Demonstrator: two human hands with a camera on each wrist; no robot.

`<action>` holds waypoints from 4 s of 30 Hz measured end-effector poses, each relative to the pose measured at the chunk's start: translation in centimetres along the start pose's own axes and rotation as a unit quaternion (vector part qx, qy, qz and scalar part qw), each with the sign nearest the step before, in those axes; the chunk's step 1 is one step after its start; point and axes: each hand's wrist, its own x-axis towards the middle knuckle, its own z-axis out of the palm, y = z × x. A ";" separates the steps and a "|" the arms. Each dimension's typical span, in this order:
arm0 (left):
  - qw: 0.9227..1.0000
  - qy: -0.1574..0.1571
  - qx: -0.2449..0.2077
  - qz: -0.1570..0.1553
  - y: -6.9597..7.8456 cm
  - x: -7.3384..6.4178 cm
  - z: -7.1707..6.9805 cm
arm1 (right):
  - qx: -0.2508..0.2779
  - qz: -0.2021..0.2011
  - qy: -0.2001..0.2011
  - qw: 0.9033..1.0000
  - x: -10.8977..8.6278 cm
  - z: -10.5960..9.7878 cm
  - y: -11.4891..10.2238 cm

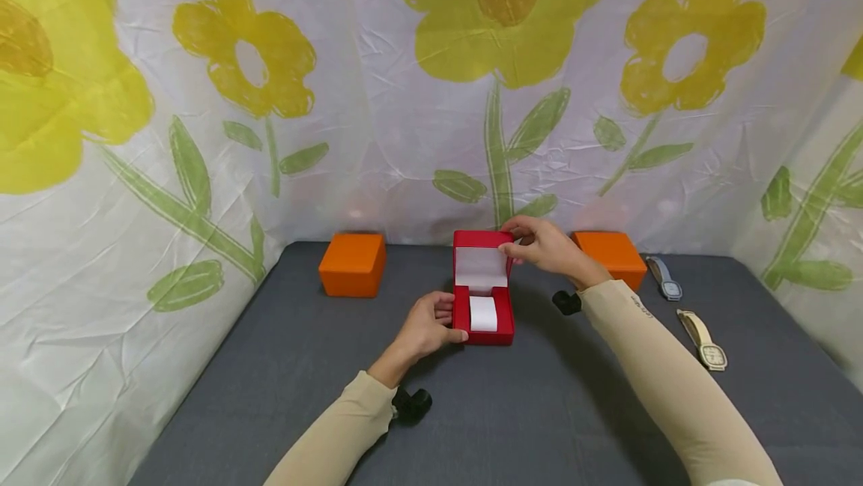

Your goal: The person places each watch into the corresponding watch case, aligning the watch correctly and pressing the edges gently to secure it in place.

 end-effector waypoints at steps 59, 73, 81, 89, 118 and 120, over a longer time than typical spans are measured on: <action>0.927 -0.128 0.290 0.201 2.4 3.0 -0.7 | -0.210 0.005 0.142 0.967 -19.4 -4.7 5.9; 0.901 -0.178 0.342 0.198 2.6 3.7 -1.0 | -0.215 0.069 0.167 0.960 -23.4 -6.4 7.4; 0.891 -0.203 0.353 0.200 3.4 4.0 -1.0 | -0.227 0.113 0.144 0.956 -25.0 -7.9 8.4; 0.891 -0.206 0.353 0.199 3.5 4.2 -1.0 | -0.249 0.143 0.133 0.949 -25.9 -8.7 10.0; 0.892 -0.203 0.353 0.196 3.5 4.3 -0.9 | -0.221 0.192 0.057 0.954 -26.7 -9.2 11.7; 0.893 -0.204 0.353 0.193 3.5 4.3 -0.9 | -0.217 0.193 0.054 0.955 -26.7 -9.1 11.7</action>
